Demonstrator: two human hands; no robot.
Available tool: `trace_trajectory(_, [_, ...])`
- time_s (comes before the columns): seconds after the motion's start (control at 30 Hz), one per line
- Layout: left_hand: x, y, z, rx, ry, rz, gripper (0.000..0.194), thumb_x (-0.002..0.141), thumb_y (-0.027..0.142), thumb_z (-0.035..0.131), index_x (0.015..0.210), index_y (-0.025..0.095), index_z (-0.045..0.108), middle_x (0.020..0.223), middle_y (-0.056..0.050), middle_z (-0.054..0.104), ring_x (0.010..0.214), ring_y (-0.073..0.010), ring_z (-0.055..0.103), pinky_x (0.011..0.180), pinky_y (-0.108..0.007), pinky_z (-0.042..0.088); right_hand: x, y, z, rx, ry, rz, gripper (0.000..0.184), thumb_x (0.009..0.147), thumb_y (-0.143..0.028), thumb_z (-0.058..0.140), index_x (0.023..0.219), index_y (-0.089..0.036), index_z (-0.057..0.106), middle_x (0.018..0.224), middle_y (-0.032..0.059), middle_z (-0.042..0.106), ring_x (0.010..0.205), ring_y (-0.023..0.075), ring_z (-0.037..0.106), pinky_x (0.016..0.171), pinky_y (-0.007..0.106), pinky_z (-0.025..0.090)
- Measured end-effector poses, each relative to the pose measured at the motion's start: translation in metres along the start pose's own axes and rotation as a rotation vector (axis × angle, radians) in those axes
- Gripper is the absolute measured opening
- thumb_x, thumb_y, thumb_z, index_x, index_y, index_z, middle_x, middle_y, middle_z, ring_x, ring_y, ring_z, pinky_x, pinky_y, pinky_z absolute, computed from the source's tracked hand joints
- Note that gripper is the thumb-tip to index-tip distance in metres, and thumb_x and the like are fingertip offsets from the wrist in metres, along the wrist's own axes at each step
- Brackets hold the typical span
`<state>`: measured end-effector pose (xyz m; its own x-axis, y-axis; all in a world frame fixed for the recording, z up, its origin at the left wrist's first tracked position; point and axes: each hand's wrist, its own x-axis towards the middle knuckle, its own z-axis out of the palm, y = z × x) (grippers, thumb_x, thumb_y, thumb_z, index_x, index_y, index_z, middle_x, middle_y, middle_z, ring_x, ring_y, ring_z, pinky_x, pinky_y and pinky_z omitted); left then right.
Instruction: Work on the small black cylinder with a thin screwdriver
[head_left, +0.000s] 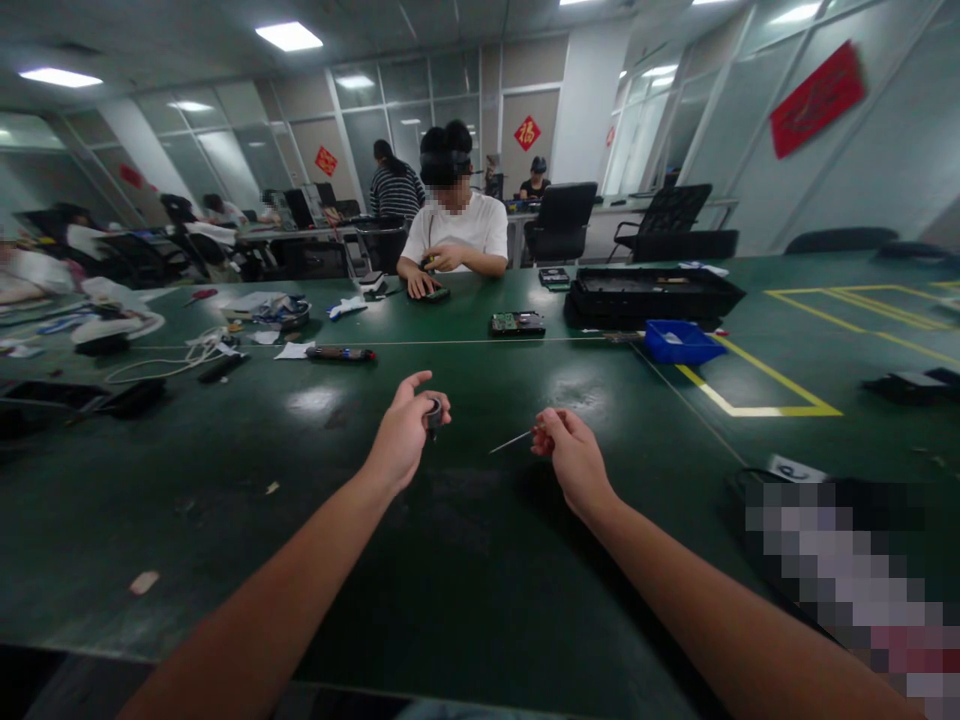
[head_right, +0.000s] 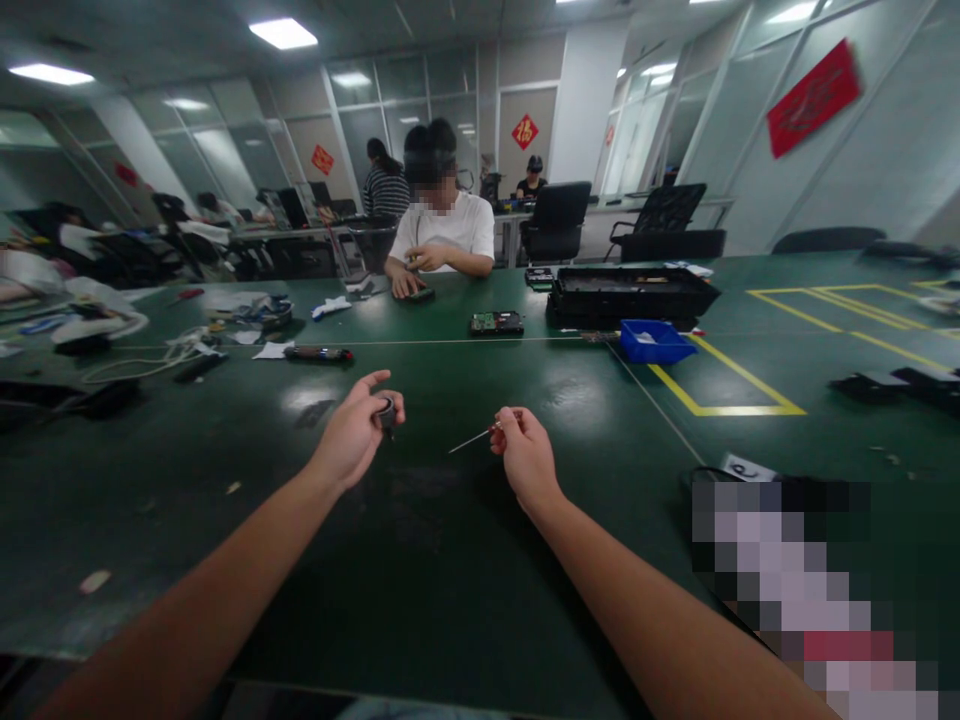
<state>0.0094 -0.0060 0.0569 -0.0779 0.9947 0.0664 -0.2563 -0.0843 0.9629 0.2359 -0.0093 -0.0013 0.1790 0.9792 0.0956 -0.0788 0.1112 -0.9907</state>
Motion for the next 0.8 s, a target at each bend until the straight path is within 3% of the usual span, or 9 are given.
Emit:
trace_trajectory(0.17, [-0.009,-0.027,0.002,0.324,-0.189,0.079,0.062,0.080,0.013,0.049,0.140,0.019,0.039,0.087,-0.002,0.060,0.084,-0.0171,0.058,0.085,-0.033,0.043,0.002,0.003,0.001,0.011,0.002,-0.001,0.032,0.088,-0.053,0.062,0.084,-0.022,0.063,0.072,-0.0002,0.062,0.062,0.0144,0.055,0.061,0.030,0.047])
trace_trajectory(0.33, [-0.003,-0.048,-0.013,0.711,-0.320,0.144,0.049,0.084,0.013,0.043,0.131,0.022,0.053,0.094,-0.003,0.060,0.090,-0.0192,0.056,0.088,-0.036,0.042,0.003,0.005,0.002,-0.013,-0.020,0.014,0.032,0.088,-0.054,0.061,0.086,-0.022,0.063,0.075,0.0005,0.062,0.064,0.0150,0.057,0.062,0.030,0.048])
trace_trajectory(0.47, [0.001,-0.059,-0.021,1.010,-0.372,0.267,0.057,0.074,0.004,0.052,0.129,0.018,0.052,0.108,-0.007,0.061,0.107,-0.0240,0.054,0.100,-0.041,0.040,0.001,0.000,0.004,-0.065,-0.098,0.031,0.033,0.085,-0.054,0.064,0.087,-0.021,0.064,0.075,0.0006,0.063,0.064,0.0152,0.057,0.065,0.031,0.048])
trace_trajectory(0.67, [0.005,-0.060,-0.024,1.036,-0.376,0.334,0.031,0.087,0.009,0.055,0.115,0.019,0.062,0.119,-0.009,0.062,0.115,-0.0240,0.055,0.105,-0.041,0.043,-0.004,-0.011,0.006,-0.175,-0.176,-0.039,0.032,0.086,-0.050,0.066,0.078,-0.019,0.065,0.068,0.0003,0.062,0.062,0.0140,0.055,0.064,0.030,0.044])
trace_trajectory(0.8, [0.006,-0.058,-0.026,1.013,-0.359,0.351,0.038,0.087,0.015,0.064,0.124,0.024,0.063,0.128,-0.005,0.062,0.122,-0.0237,0.054,0.110,-0.043,0.040,-0.007,-0.017,0.005,-0.058,-0.128,-0.080,0.027,0.085,-0.046,0.068,0.084,-0.019,0.067,0.073,0.0015,0.066,0.067,0.0154,0.059,0.069,0.032,0.048])
